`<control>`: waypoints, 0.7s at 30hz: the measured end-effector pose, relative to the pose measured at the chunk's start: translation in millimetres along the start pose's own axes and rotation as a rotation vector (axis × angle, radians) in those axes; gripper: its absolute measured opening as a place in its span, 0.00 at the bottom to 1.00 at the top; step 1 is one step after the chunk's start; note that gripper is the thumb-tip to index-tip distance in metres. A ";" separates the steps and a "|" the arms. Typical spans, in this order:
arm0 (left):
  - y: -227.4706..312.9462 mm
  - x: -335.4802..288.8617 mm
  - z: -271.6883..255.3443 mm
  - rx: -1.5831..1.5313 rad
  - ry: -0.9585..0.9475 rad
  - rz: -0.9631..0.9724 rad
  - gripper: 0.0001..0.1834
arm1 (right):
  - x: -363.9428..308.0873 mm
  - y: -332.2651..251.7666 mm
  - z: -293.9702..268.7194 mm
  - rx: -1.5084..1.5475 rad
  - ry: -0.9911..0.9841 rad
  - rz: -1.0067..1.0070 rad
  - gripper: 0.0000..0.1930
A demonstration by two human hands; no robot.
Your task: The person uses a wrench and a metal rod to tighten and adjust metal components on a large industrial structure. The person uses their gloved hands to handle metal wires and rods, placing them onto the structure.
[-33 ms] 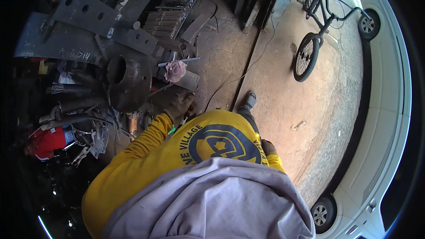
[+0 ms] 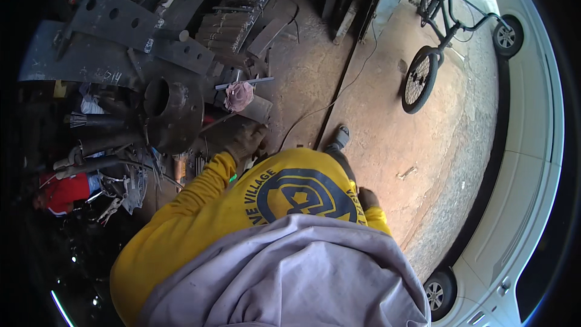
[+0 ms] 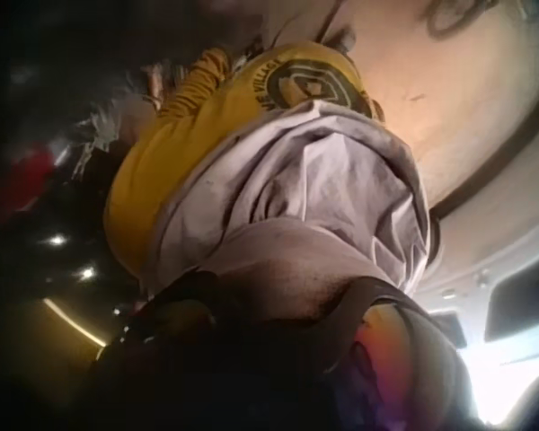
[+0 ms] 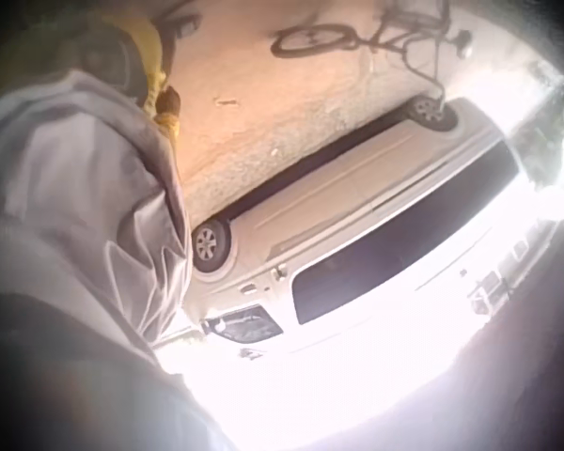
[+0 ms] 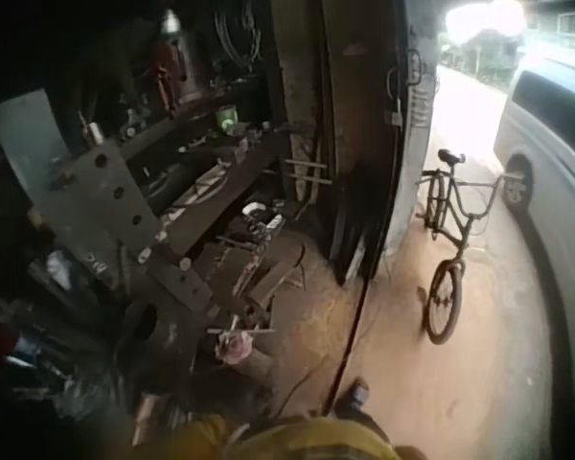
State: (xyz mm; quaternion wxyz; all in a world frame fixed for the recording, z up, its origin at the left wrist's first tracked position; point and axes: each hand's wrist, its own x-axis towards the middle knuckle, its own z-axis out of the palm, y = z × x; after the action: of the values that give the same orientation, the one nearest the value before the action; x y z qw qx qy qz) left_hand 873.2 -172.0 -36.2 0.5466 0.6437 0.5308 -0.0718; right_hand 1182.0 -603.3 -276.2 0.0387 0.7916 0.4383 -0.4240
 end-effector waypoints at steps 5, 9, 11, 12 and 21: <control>70.4 10.8 14.5 0.115 0.116 0.240 0.15 | 35.1 -21.9 -194.0 0.555 0.042 -0.089 0.15; 90.2 44.5 16.7 0.187 0.285 0.344 0.15 | 105.0 5.6 -252.1 1.327 -0.025 0.432 0.14; 100.9 52.3 8.1 0.071 0.238 0.248 0.15 | 128.0 -1.7 -272.0 1.319 0.018 0.448 0.16; 104.6 57.2 3.4 0.063 0.245 0.234 0.15 | 138.5 -6.5 -279.8 1.303 0.019 0.437 0.17; 115.4 186.9 -74.9 -0.166 0.151 0.066 0.14 | 191.7 -86.6 -311.6 1.020 -0.131 0.394 0.16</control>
State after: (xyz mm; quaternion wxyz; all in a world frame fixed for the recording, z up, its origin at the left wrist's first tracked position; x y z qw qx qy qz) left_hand 1004.2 18.0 -60.2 0.5584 0.6171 0.5531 0.0392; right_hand 1366.8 -288.5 -185.9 -0.2437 0.7491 0.0174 -0.6157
